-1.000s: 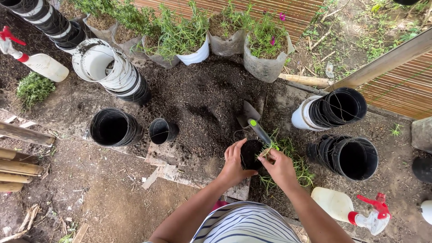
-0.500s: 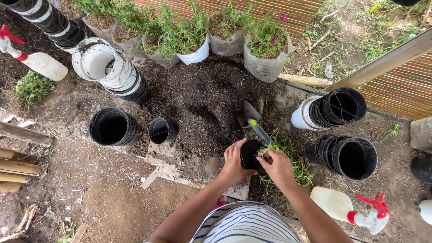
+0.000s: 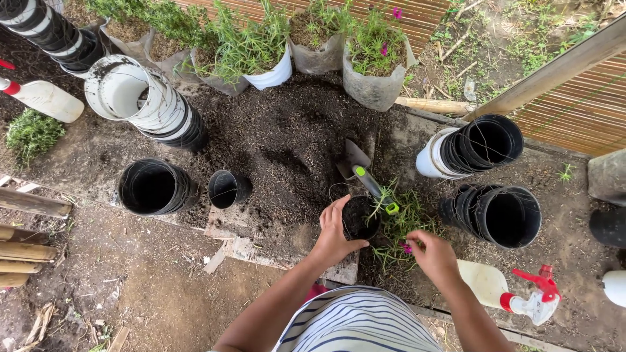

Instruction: The person fills a small black pot with soil using a trowel, then uses a spray bottle to moisten the soil. They place a small seedling into the pot and gently press the soil around it to secure the plant.

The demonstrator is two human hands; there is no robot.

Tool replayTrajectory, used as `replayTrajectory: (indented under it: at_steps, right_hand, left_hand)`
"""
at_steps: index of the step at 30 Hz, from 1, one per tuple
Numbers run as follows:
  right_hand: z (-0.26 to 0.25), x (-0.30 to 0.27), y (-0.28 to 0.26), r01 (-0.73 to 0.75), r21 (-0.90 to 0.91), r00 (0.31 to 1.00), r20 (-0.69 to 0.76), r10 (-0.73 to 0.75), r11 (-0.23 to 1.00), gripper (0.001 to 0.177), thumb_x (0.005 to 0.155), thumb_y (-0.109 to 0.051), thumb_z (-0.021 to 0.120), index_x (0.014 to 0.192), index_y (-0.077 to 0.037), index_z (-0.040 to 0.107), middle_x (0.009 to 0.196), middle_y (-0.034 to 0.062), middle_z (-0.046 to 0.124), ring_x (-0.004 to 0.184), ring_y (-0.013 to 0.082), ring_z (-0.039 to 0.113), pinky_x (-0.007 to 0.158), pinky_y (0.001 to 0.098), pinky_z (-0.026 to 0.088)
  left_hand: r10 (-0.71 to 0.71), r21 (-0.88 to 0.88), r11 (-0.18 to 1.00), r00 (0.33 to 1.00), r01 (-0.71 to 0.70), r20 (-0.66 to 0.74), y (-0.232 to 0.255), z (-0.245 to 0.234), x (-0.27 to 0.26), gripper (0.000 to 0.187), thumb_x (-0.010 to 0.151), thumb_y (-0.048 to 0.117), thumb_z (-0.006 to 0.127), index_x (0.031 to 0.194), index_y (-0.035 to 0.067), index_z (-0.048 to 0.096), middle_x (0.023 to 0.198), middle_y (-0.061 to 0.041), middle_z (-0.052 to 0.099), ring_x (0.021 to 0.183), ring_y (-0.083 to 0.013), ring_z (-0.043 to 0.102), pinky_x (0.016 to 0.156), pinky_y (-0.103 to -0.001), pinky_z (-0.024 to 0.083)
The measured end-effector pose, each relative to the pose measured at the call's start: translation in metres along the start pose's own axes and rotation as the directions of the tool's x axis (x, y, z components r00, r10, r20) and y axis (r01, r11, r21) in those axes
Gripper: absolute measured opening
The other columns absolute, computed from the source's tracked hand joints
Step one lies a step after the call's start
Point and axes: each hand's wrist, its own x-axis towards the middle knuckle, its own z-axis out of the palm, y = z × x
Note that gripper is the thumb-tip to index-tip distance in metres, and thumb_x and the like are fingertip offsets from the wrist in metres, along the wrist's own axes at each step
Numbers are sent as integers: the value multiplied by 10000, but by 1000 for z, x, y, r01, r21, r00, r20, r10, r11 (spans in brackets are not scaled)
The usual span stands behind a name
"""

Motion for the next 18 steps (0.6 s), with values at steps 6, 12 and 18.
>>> replayTrajectory:
  at_steps: [6, 12, 18]
  right_hand:
    - [45, -5, 7, 4, -123, 953, 300, 34, 992, 264, 964, -176, 640, 1203, -260, 711, 1263, -50, 723, 870, 78, 772, 859, 237, 672]
    - [74, 0, -3, 233, -240, 950, 263, -169, 942, 364, 1007, -307, 553, 1358, -213, 583, 1230, 64, 633, 793, 234, 753, 652, 385, 713]
    - [85, 7, 1, 298, -289, 939, 259, -226, 910, 236, 959, -282, 636, 1179, -202, 667, 1206, 19, 607, 970, 217, 706, 598, 369, 708]
  left_hand:
    - [-107, 27, 994, 991, 110, -84, 8, 1, -1, 1088, 719, 203, 890, 1541, 199, 177, 1560, -111, 228, 1442, -315, 159, 1173, -579, 216]
    - [-160, -25, 987, 983, 158, -91, 17, -3, -6, 1060, 744, 218, 867, 1540, 218, 168, 1580, -89, 218, 1461, -295, 173, 1173, -559, 232]
    - [-224, -126, 970, 968, 210, -110, 15, -4, -10, 1080, 771, 303, 825, 1558, 218, 91, 1635, -80, 130, 1495, -309, 162, 1186, -559, 214]
